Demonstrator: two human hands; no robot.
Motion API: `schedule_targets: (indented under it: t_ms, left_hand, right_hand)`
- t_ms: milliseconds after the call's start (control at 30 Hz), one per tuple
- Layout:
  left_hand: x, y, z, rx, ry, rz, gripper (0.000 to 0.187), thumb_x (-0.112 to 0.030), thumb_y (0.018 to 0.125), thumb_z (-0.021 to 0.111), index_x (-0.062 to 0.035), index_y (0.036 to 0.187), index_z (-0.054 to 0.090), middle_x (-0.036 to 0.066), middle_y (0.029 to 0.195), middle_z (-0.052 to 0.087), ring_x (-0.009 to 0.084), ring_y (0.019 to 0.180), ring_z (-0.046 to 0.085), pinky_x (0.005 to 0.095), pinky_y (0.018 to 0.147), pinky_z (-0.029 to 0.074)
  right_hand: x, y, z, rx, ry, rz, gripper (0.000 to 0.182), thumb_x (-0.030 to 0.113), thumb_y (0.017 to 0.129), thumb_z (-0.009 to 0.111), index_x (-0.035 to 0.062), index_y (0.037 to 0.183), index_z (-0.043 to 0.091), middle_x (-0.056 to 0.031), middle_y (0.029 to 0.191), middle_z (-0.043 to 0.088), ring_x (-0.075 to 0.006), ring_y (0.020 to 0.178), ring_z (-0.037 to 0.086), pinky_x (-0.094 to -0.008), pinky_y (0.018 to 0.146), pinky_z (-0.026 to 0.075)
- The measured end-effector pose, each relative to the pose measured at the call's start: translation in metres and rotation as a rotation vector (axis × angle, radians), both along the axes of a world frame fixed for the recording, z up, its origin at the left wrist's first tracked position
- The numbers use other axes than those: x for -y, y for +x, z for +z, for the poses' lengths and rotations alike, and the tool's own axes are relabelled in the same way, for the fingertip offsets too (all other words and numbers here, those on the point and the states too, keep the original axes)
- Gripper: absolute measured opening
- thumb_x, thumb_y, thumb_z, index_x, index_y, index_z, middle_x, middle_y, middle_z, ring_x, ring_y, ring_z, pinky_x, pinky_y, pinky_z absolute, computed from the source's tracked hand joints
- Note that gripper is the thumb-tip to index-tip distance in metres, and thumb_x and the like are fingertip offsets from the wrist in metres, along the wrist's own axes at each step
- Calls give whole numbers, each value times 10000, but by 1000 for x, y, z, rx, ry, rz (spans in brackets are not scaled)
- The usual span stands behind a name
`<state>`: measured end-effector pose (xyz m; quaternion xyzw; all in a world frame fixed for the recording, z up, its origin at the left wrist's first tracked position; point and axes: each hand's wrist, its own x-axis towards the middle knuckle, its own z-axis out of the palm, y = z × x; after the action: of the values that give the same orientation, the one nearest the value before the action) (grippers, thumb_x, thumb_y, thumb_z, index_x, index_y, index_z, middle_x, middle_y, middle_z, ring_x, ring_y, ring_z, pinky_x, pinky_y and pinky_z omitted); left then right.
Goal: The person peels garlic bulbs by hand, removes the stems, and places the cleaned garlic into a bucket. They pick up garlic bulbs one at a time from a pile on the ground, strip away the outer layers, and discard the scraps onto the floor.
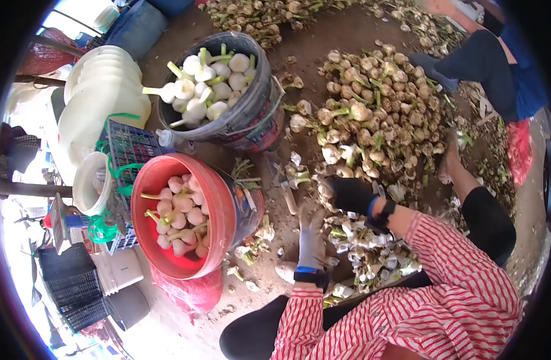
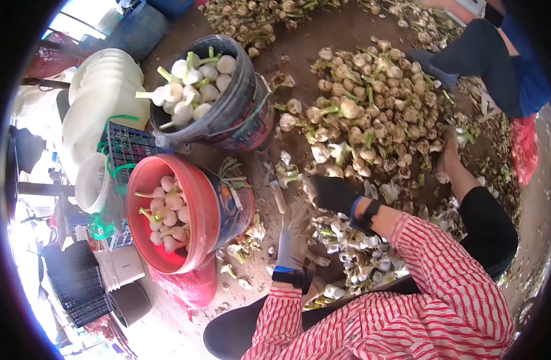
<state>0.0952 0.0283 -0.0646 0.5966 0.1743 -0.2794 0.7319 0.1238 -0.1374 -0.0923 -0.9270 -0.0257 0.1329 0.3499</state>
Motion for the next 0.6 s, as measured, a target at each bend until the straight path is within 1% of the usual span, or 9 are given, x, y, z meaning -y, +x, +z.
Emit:
schedule_targets:
  t_ms: [67, 133, 167, 267, 367, 400, 433, 500, 600]
  left_hand:
    - [17, -5, 8, -129, -117, 33, 486, -170, 826, 612, -124, 1256, 389, 38, 1055, 544, 137, 943, 527, 282, 782, 440]
    - [24, -13, 8, 47, -136, -25, 523, -109, 804, 638, -44, 1253, 377, 70, 1052, 545, 129, 901, 550, 247, 761, 457]
    - [25, -12, 16, 146, -116, -53, 576, -89, 795, 645, 6, 1279, 348, 102, 1091, 527, 135, 903, 557, 219, 761, 463]
    - [34, -17, 52, 159, -307, -30, 564, -36, 741, 673, 2, 1232, 399, 93, 1080, 530, 150, 919, 541, 241, 834, 439]
    - [37, -31, 50, 245, -240, -123, 622, -23, 676, 704, -7, 1228, 416, 91, 1109, 507, 177, 988, 502, 279, 903, 398]
    - [38, -34, 48, 303, -143, -179, 651, -15, 637, 719, -13, 1221, 432, 94, 1121, 495, 195, 1030, 478, 302, 939, 372]
    - [40, -36, 51, 304, -146, -185, 651, -15, 637, 719, -13, 1221, 432, 94, 1121, 495, 195, 1030, 478, 302, 939, 372]
    - [41, -39, 62, 660, 283, -343, 626, 9, 622, 671, -6, 1208, 452, 90, 1098, 507, 199, 1022, 504, 296, 923, 382]
    - [40, -44, 72, 688, 362, -358, 613, 0, 610, 684, -2, 1189, 484, 108, 1120, 502, 212, 1062, 477, 317, 964, 342]
  right_hand:
    - [2, -25, 41, 70, 115, 111, 687, 81, 667, 598, 108, 1313, 365, -205, 1081, 551, -342, 914, 571, -420, 774, 467]
    - [7, -50, 47, 287, 220, 183, 706, 29, 656, 603, 80, 1314, 355, -218, 1218, 468, -335, 989, 541, -408, 828, 446]
    - [15, -55, 50, 464, 486, 138, 665, 46, 676, 611, 64, 1296, 372, -178, 1259, 454, -296, 1014, 551, -363, 839, 451]
    - [28, -75, 52, -3, 1233, -556, 458, 78, 804, 564, 4, 1229, 411, -122, 1199, 492, -139, 1019, 523, -240, 839, 438]
    - [32, -74, 53, -6, 1443, -367, 320, 139, 850, 553, -32, 1114, 496, -100, 1025, 578, -111, 869, 551, -228, 714, 457]
    - [36, -76, 77, -234, 872, -438, 236, 179, 843, 578, -26, 959, 574, -64, 833, 625, -113, 706, 566, -245, 590, 454]
    - [27, -78, 77, -89, 1145, -460, 209, 196, 822, 601, -6, 875, 604, -43, 716, 628, -113, 599, 554, -260, 544, 454]
    - [36, -79, 84, -180, 374, -275, 390, 331, 834, 605, -29, 972, 542, -47, 805, 597, -117, 662, 537, -257, 607, 446]
    - [32, -94, 83, 40, 617, -353, 194, 162, 834, 574, -17, 904, 604, -36, 716, 621, -78, 625, 552, -237, 548, 449]
